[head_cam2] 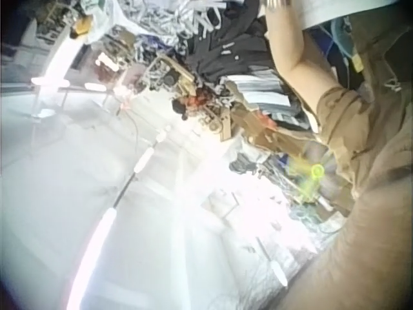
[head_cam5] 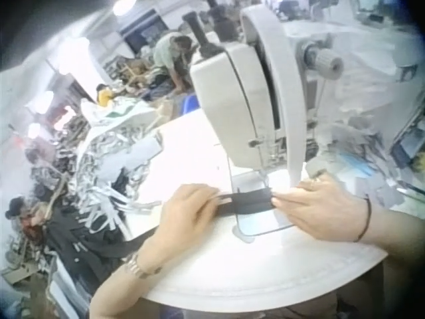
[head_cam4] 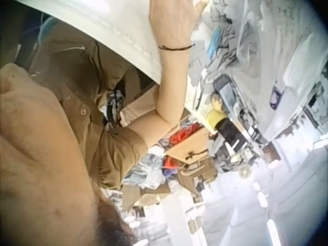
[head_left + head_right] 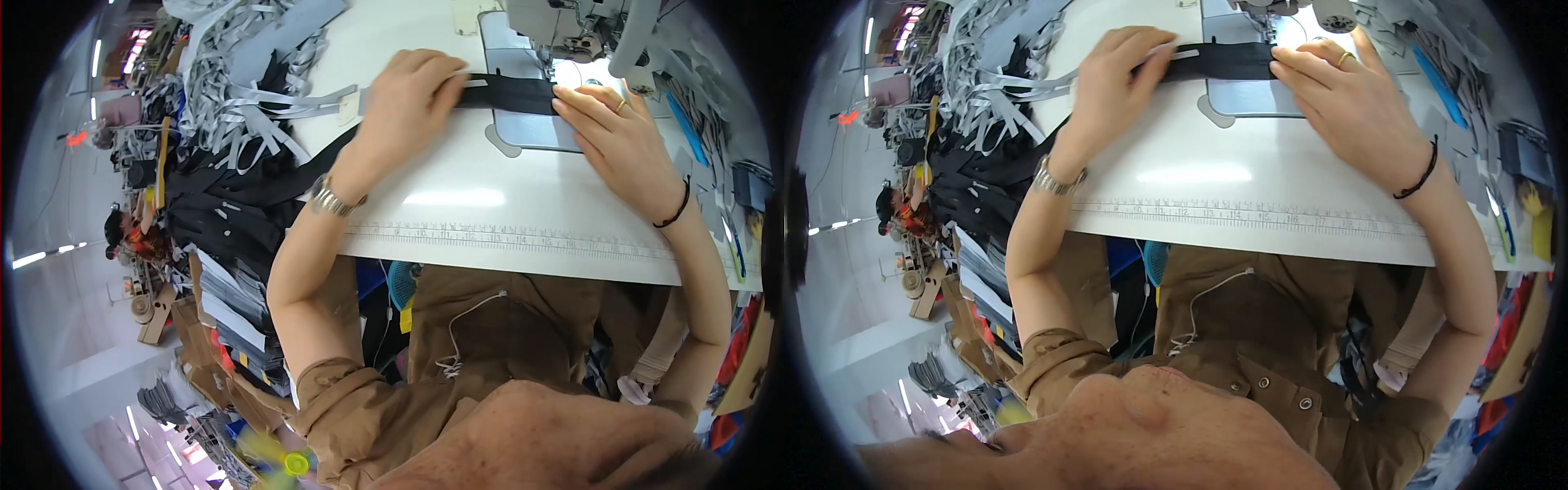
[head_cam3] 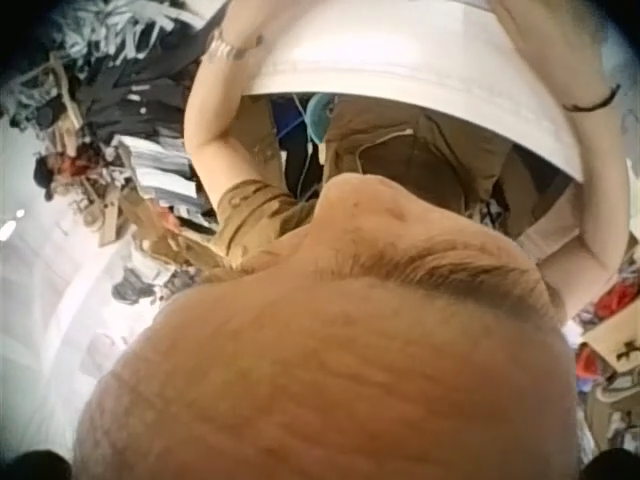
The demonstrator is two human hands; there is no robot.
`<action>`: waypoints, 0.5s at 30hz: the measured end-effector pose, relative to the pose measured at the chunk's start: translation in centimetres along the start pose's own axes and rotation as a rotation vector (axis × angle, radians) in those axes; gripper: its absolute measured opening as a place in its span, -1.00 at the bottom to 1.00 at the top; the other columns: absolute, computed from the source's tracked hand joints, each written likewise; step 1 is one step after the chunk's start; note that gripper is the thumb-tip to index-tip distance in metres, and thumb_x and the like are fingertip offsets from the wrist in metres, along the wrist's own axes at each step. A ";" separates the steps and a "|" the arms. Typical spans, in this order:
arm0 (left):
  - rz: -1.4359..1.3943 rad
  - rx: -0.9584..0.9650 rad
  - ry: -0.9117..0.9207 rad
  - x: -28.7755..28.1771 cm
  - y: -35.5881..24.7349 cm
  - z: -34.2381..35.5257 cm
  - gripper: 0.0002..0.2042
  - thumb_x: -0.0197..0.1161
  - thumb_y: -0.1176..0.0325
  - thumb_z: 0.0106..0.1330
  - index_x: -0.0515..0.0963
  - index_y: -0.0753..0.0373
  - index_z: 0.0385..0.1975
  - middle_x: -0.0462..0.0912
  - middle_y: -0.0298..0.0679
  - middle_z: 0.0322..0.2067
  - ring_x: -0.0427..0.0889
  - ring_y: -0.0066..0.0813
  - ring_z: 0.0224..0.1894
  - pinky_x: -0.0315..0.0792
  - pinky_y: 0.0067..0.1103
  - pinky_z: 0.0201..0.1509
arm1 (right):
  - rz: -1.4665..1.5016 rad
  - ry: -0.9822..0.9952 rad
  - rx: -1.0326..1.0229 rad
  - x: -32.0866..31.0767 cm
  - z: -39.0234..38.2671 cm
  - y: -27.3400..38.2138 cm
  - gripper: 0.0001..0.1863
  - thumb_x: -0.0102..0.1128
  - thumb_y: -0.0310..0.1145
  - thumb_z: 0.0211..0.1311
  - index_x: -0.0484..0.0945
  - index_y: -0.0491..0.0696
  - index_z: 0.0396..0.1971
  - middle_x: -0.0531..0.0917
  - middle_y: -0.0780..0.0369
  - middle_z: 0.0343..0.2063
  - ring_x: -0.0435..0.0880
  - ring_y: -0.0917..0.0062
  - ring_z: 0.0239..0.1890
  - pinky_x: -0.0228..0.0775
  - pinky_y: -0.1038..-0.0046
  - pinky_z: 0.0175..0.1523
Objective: Sewing together fabric or leather strips using an industrial sewing machine.
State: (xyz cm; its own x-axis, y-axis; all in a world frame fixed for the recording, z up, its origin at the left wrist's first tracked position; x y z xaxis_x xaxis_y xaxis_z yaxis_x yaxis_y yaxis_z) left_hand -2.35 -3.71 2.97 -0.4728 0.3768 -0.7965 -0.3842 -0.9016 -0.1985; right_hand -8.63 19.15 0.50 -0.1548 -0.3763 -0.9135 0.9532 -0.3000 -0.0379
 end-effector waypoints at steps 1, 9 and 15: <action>0.086 -0.057 0.019 -1.5 0.8 -1.1 -0.82 0.27 0.50 0.28 0.67 0.27 -0.14 0.71 -0.14 -0.15 0.68 -0.17 -0.15 0.54 -0.47 -0.05 | -0.001 0.017 0.010 0.0 0.0 0.0 -0.68 0.16 -0.35 0.32 0.60 -0.06 0.05 0.57 0.36 0.12 0.47 0.56 0.18 0.10 -0.02 0.41; 0.417 -0.206 0.208 -8.0 6.4 -6.0 -0.79 0.28 0.38 0.28 0.65 0.24 -0.13 0.69 -0.16 -0.06 0.66 -0.15 -0.05 0.55 -0.37 0.00 | 0.025 -0.007 -0.028 -0.4 0.4 0.1 -0.66 0.16 -0.40 0.30 0.58 -0.10 0.06 0.56 0.32 0.13 0.47 0.51 0.17 0.09 0.07 0.39; 0.389 -0.217 0.197 -7.7 7.5 -5.3 -0.83 0.26 0.31 0.29 0.66 0.29 -0.41 0.73 -0.17 -0.22 0.69 -0.13 -0.17 0.58 -0.36 -0.12 | 0.075 0.043 -0.016 -0.5 0.4 -0.2 -0.63 0.15 -0.45 0.27 0.56 -0.13 0.08 0.54 0.29 0.17 0.44 0.45 0.22 0.16 0.15 0.33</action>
State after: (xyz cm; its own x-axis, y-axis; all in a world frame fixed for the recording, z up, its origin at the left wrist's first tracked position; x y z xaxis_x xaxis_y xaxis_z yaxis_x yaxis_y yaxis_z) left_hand 2.62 -14.47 4.59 -0.3814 -0.0256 -0.9241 -0.0246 -0.9990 0.0378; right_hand -8.86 19.04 1.09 -0.0720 -0.3587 -0.9307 0.9657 -0.2584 0.0249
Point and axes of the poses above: each hand's wrist, its own z-axis towards the middle knuckle, its own x-axis out of the palm, y = z × x, the point moved 5 cm from there along z, towards the middle knuckle
